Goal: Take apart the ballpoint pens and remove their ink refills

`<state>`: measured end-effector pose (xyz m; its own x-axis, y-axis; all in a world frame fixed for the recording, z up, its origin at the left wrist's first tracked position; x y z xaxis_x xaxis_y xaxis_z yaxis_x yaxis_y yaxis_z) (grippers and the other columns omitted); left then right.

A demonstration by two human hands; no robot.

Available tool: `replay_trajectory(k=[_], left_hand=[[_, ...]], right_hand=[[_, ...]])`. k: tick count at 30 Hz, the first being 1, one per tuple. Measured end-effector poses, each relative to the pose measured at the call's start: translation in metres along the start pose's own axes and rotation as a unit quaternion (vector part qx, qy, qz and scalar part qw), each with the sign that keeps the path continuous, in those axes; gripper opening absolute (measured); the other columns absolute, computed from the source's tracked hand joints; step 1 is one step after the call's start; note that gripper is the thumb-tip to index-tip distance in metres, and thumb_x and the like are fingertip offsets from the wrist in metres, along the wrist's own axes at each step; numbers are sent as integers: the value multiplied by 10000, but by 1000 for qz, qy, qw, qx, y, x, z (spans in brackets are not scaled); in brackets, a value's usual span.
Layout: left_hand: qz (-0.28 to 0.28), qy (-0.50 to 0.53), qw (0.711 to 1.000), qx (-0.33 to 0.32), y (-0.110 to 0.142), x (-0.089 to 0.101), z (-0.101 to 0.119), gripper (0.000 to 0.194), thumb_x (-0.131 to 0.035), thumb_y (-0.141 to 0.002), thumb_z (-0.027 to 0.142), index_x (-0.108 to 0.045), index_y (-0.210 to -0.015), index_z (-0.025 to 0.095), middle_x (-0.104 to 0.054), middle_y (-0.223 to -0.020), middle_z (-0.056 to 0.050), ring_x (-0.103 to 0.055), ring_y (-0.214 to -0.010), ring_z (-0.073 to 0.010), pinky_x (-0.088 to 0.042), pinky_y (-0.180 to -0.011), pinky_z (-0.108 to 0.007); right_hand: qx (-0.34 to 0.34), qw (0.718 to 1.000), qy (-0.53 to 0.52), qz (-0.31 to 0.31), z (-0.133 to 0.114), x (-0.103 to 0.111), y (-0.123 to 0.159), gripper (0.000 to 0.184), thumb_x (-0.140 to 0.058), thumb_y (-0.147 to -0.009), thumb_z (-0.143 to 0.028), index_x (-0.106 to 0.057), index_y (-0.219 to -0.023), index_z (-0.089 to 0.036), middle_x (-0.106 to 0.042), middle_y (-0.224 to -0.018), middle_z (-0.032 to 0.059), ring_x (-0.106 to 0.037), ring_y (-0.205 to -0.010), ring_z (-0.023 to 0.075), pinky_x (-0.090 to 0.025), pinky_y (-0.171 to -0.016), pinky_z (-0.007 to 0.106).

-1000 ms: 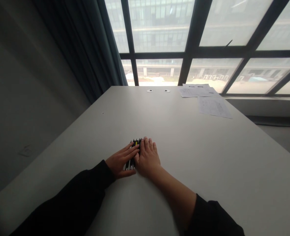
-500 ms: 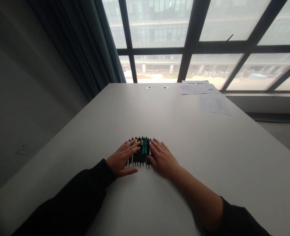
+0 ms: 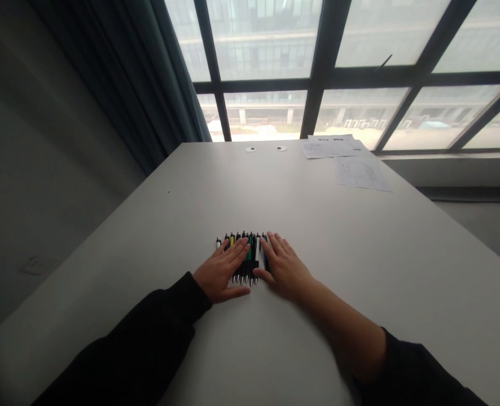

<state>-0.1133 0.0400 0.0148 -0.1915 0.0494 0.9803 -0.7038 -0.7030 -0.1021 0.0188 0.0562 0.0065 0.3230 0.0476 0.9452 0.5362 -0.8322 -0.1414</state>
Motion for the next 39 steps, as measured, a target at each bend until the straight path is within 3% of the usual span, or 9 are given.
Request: replay_trajectory(k=[3, 9, 14, 27, 39], left_hand=[[1, -3, 1000, 8, -3, -1, 1, 1008, -437, -873, 756, -303, -1534, 8, -317, -1592, -252, -251, -1517, -361, -192, -1234, -568], [9, -3, 1000, 15, -9, -2, 3, 935, -435, -899, 724, -292, -1550, 68, -332, -1601, -212, -253, -1516, -362, -176, -1229, -589], [13, 4, 1000, 13, -9, -3, 4, 928, -472, -896, 701, -277, -1557, 79, -329, -1604, -212, -257, -1516, -359, -152, -1230, -596], [43, 23, 999, 21, -11, 4, 3, 804, -571, -877, 587, -403, -1501, 109, -417, -1571, -162, -348, -1477, -356, -183, -1232, -584], [85, 50, 995, 22, -16, 7, -8, 776, -630, -807, 462, -422, -1491, 160, -441, -1560, -147, -351, -1471, -373, -147, -1230, -611]], right_hand=[[-1, 1000, 16, -13, -2, -5, 3, 858, -380, -958, -677, -282, -1582, -97, -234, -1645, 201, -183, -1532, 350, -203, -1236, 542], [-5, 999, 35, -19, -7, -5, 4, 853, -353, -968, -675, -229, -1600, -116, -148, -1670, 167, -129, -1543, 351, -186, -1233, 550], [6, 999, 38, -31, -12, -7, 3, 801, -359, -981, -647, -189, -1612, -185, -205, -1668, 114, -134, -1546, 337, -163, -1227, 588], [-15, 998, 42, -51, -14, -8, 1, 827, -340, -984, -645, -222, -1597, -102, -189, -1665, 135, -145, -1542, 343, -148, -1228, 587], [-38, 998, 25, -38, -15, -13, -10, 804, -296, -991, -639, -194, -1607, -132, -181, -1669, 140, -129, -1546, 339, -115, -1218, 608]])
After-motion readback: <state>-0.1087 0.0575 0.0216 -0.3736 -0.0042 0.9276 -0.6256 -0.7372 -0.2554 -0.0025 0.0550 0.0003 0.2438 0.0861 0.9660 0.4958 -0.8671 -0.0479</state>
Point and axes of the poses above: each hand's wrist, its own y-axis away from the middle knuckle, its own x-axis out of the back of the hand, z = x × y, the point moved 9 cm from there along -y, towards the middle knuckle
